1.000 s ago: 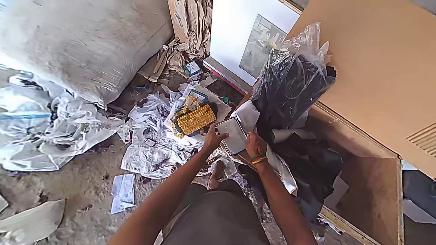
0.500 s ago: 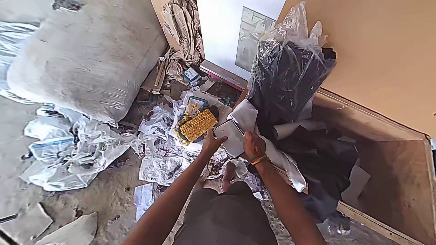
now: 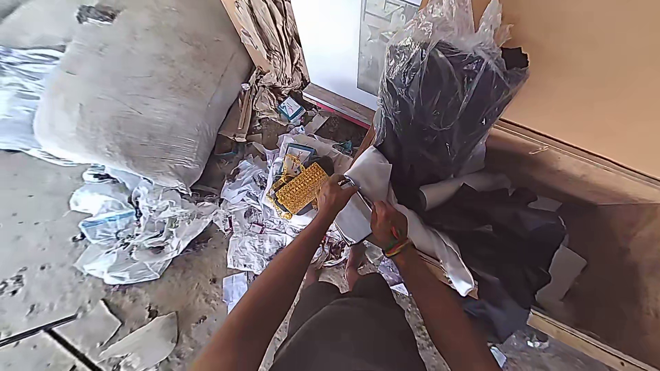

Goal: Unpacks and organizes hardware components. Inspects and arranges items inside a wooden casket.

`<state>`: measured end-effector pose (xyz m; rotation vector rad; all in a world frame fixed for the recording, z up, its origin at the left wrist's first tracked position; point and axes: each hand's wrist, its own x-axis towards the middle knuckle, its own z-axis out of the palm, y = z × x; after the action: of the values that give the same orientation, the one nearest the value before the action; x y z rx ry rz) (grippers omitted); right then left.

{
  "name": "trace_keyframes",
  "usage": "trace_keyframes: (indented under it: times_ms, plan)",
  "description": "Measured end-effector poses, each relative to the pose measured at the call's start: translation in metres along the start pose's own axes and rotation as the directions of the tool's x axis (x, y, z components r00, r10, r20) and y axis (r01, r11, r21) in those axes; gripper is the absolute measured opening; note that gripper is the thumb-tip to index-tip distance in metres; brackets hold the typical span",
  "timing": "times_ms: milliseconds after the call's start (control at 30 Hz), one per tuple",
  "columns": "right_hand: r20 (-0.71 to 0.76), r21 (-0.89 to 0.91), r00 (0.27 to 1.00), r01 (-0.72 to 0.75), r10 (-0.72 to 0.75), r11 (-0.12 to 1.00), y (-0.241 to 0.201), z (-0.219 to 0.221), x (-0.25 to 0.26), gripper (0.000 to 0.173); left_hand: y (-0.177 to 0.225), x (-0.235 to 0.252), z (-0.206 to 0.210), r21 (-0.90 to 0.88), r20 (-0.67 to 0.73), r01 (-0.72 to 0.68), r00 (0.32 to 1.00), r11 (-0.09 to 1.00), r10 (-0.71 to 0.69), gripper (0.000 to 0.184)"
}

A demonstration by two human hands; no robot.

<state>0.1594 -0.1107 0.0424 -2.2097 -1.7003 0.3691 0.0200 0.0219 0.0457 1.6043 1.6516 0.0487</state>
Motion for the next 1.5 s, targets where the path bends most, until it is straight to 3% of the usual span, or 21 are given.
trace_keyframes:
  times_ms: [133,400,500,667,867,1500]
  plan:
    - [-0.120,0.046,0.993,0.013,-0.007,0.999,0.002,0.009,-0.004,0.022,0.007,0.010,-0.002,-0.001,0.051,0.080,0.995,0.997,-0.080,0.064]
    - [-0.197,0.061,0.980,-0.010,0.022,0.998,0.002,0.016,-0.005,0.021,0.023,0.010,0.001,0.052,0.047,0.158,0.986,0.986,-0.161,0.073]
    - [-0.167,0.078,0.985,-0.023,0.036,0.997,0.002,0.013,-0.003,0.022,0.018,0.014,0.001,0.016,0.070,0.127,0.989,0.992,-0.128,0.075]
    - [-0.182,0.069,0.983,0.009,0.004,0.998,0.005,0.018,-0.002,0.022,-0.006,0.021,-0.002,-0.074,0.121,-0.052,0.991,0.996,0.061,0.071]
    - [-0.117,0.047,0.992,0.048,-0.042,0.998,0.003,0.013,-0.001,0.021,-0.007,0.023,-0.007,-0.083,0.158,-0.113,0.979,0.990,0.125,0.069]
    - [-0.070,0.019,0.984,0.164,-0.162,0.986,0.007,0.007,0.003,0.022,-0.012,0.026,-0.006,-0.091,0.198,-0.120,0.971,0.989,0.136,0.071]
